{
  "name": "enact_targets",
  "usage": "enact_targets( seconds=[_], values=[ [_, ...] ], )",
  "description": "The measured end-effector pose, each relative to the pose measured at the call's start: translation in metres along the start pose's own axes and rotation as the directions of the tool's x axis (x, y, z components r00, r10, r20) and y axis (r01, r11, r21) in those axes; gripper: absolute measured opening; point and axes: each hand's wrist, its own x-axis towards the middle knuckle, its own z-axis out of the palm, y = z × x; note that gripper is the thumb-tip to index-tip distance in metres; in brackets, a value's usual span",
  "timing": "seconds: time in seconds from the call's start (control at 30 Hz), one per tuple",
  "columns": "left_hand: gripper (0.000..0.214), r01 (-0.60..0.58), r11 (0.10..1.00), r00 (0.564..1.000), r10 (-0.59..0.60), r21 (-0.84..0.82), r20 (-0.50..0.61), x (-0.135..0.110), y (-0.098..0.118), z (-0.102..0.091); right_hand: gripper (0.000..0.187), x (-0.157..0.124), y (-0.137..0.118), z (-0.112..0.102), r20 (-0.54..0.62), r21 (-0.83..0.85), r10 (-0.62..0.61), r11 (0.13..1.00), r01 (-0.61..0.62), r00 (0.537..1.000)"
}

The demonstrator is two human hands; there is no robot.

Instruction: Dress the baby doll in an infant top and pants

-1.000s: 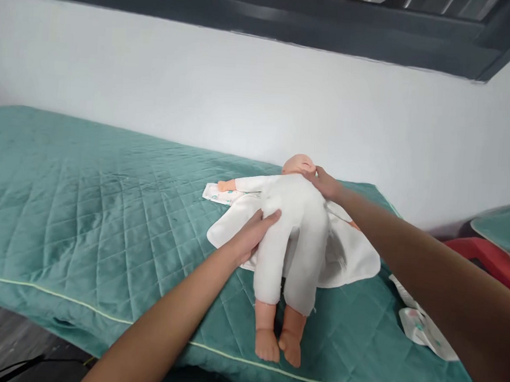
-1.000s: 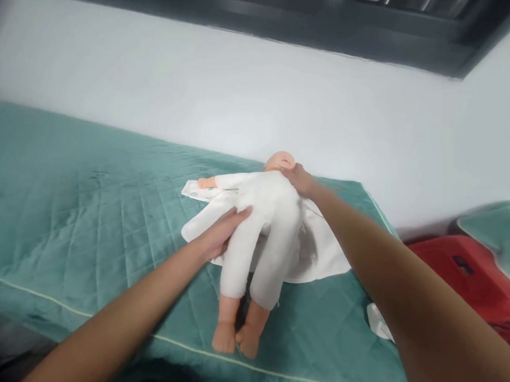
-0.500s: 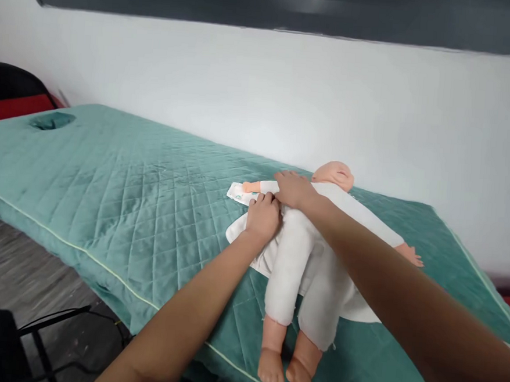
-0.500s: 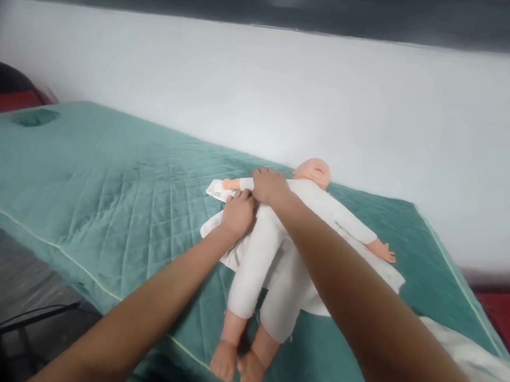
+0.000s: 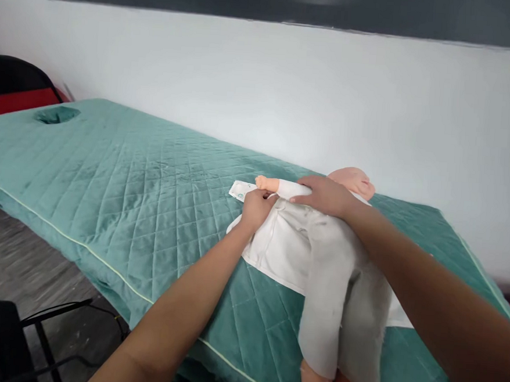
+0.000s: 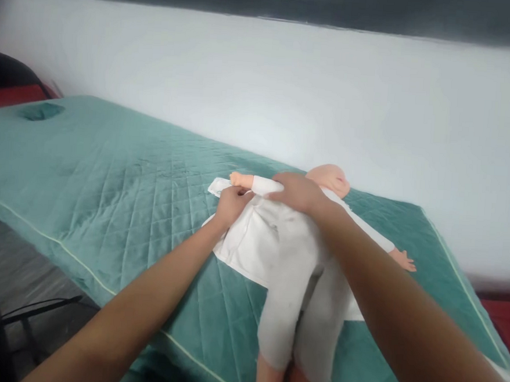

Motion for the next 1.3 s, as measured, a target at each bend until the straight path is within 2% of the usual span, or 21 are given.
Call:
enact_targets(
  seconds=[0.13,0.37,0.5,0.77,0.87,0.97,1.07,1.2,1.27,1.3],
  values=[
    [0.012,0.081,0.971,0.996,-0.085,-0.227,-0.005,-0.003,0.001,-0.004,0.046,-0.016,0.010,0.001,0.055,0.013,0.006,1.000,-0.007,0.998],
    [0.012,0.128,0.886,0.989,-0.150,-0.447,-0.014,0.001,-0.008,-0.005,0.044,-0.023,0.013,0.004,0.059,-0.096,0.082,0.993,-0.076,0.995],
    [0.012,0.166,0.856,0.981,-0.194,-0.489,-0.007,0.002,-0.008,-0.005,0.039,-0.026,0.010,0.004,0.070,-0.210,0.115,0.973,-0.098,0.991],
    [0.007,0.078,0.902,0.983,-0.141,-0.425,-0.120,-0.007,0.003,-0.007,0.033,-0.023,0.007,0.012,0.047,-0.272,0.154,0.953,-0.136,0.987],
    [0.008,0.038,0.943,0.984,-0.093,-0.332,-0.152,-0.010,0.004,-0.006,0.031,-0.023,0.005,0.014,0.038,-0.290,0.173,0.944,-0.154,0.984],
    [0.011,-0.073,0.994,0.981,0.055,-0.087,-0.186,-0.013,0.002,-0.003,0.031,-0.023,0.003,0.015,0.035,-0.309,0.182,0.937,-0.163,0.983],
    [0.014,-0.244,0.950,0.964,0.259,0.193,-0.053,-0.016,0.001,0.003,0.033,-0.023,0.002,0.020,0.011,-0.309,0.148,0.941,-0.137,0.989],
    [0.012,-0.416,0.836,0.909,0.372,0.358,0.187,-0.020,0.002,0.008,0.039,-0.021,0.000,0.026,-0.032,-0.283,0.128,0.950,-0.132,0.991],
    [0.015,-0.440,0.807,0.898,0.392,0.393,0.200,-0.021,0.003,0.008,0.039,-0.024,0.000,0.023,-0.064,-0.207,0.108,0.971,-0.119,0.992],
    [0.019,-0.427,0.805,0.904,0.393,0.413,0.168,-0.021,0.003,0.007,0.039,-0.028,0.002,0.020,-0.092,-0.141,0.098,0.984,-0.110,0.991]
  ],
)
